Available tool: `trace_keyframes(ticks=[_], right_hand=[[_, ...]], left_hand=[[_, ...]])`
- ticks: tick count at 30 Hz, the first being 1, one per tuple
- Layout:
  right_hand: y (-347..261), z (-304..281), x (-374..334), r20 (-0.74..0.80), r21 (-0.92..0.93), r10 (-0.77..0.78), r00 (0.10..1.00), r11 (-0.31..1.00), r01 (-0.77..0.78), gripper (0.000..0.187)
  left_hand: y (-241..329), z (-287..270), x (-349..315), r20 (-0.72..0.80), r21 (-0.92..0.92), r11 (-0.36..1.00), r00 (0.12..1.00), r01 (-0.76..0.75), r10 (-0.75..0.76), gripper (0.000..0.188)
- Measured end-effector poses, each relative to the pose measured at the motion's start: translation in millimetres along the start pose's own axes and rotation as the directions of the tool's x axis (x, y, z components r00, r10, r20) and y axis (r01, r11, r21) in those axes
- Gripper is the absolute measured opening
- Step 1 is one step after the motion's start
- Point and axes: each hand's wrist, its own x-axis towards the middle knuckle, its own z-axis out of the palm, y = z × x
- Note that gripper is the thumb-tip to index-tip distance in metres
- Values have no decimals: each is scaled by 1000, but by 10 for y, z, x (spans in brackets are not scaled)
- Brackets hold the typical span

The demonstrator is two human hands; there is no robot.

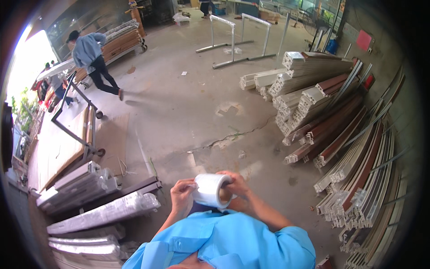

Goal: The person wraps long metal frame pieces with clear plastic film and secures them with tape. They handle the frames one at a time, rotate them to cover all sides, and place the wrapped pieces on a nearby rack.

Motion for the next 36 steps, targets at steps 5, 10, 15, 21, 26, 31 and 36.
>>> trace_keyframes(ticks=[5, 10, 15, 21, 26, 31, 36], right_hand=[[-375, -423, 1261, -178, -62, 105, 978, 991, -118, 42], [-567, -1116, 2259, -402, -169, -1, 916, 983, -73, 38], [-743, -2109, 3474, -507, -498, -258, 823, 867, -34, 40], [-1385, -3249, 5148, -281, -822, -538, 795, 562, 90, 40], [-1785, -3873, 6549, -165, -875, -518, 839, 470, 118, 42], [-1896, -4292, 7983, -250, -865, -539, 804, 497, 65, 44], [-2180, -4601, 9086, -312, -902, -578, 754, 430, -43, 47]], left_hand=[[169, 166, 1857, 243, 115, 992, 970, -51, 21, 17], [348, 532, 3507, 505, 223, 926, 848, -305, 158, 14], [59, 1044, 5039, 630, 229, 968, 774, -106, -64, 7], [-110, 1551, 6781, 666, 11, 875, 650, 483, -367, 20], [-285, 1777, 8099, 508, -248, 756, 746, 605, -430, 19], [-633, 1872, 9649, 533, -223, 820, 770, 528, -351, 23], [-610, 2022, 11202, 647, -33, 830, 645, 557, -407, 41]])
